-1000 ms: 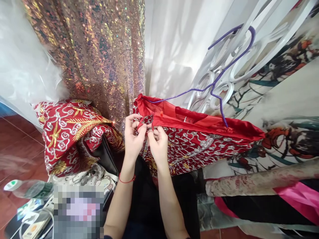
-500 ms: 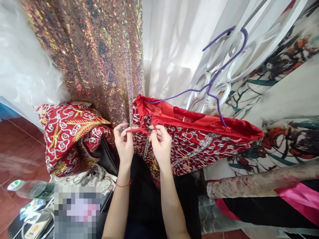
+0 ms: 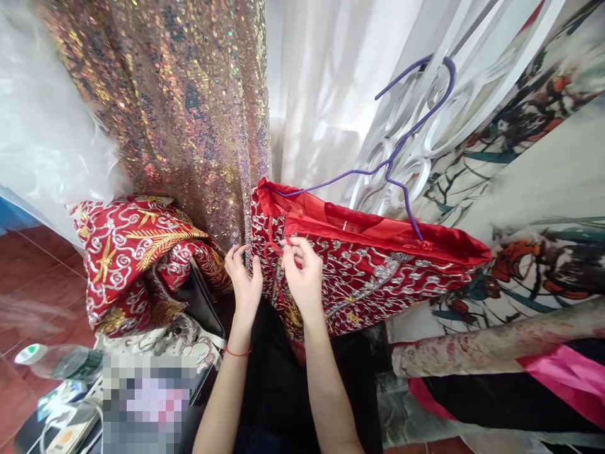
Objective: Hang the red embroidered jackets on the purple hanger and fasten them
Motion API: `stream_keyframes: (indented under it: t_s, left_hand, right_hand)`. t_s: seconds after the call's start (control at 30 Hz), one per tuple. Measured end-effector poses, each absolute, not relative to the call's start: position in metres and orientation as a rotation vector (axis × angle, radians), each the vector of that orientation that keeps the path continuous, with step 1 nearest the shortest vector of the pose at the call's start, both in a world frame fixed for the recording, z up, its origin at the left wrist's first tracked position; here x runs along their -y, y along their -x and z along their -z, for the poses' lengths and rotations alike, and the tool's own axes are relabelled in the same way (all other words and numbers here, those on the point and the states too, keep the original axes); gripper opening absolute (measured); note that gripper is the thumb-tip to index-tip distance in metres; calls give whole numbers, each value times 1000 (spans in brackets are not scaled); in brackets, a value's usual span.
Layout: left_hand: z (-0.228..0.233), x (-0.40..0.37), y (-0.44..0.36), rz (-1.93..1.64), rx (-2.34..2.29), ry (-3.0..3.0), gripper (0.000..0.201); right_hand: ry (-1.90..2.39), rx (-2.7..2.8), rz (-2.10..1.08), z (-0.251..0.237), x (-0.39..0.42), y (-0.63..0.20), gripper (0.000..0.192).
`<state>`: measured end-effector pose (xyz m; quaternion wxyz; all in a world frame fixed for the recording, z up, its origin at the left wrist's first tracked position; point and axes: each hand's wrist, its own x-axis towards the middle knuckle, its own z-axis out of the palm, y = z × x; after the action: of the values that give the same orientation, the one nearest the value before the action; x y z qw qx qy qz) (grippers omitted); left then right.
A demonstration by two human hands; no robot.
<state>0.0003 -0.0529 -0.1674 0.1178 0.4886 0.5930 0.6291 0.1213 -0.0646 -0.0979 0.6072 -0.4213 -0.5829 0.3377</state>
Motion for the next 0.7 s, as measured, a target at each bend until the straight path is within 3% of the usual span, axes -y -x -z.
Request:
stream_keyframes:
  t_s: [0.07, 0.2, 0.4, 0.53, 0.7]
  left_hand:
    - [140, 54, -1, -1863, -1464, -1502, 27]
    - [100, 44, 0, -1521, -1117, -1655, 35]
    - [73, 15, 1, -1495, -1104, -1865, 28]
    - [50, -6, -3, -1504, -1119, -2066, 24]
    - [30, -31, -3, -1639, -1167, -2226, 22]
  right_hand:
    - [975, 1383, -774, 97, 63, -122, 17]
    - [1014, 1435, -708, 92, 57, -127, 20]
    - [1022, 1563, -465, 65, 32, -149, 22]
    - [979, 1626, -268, 44, 11, -164, 34]
    - [974, 1653, -277, 39, -4, -174, 23]
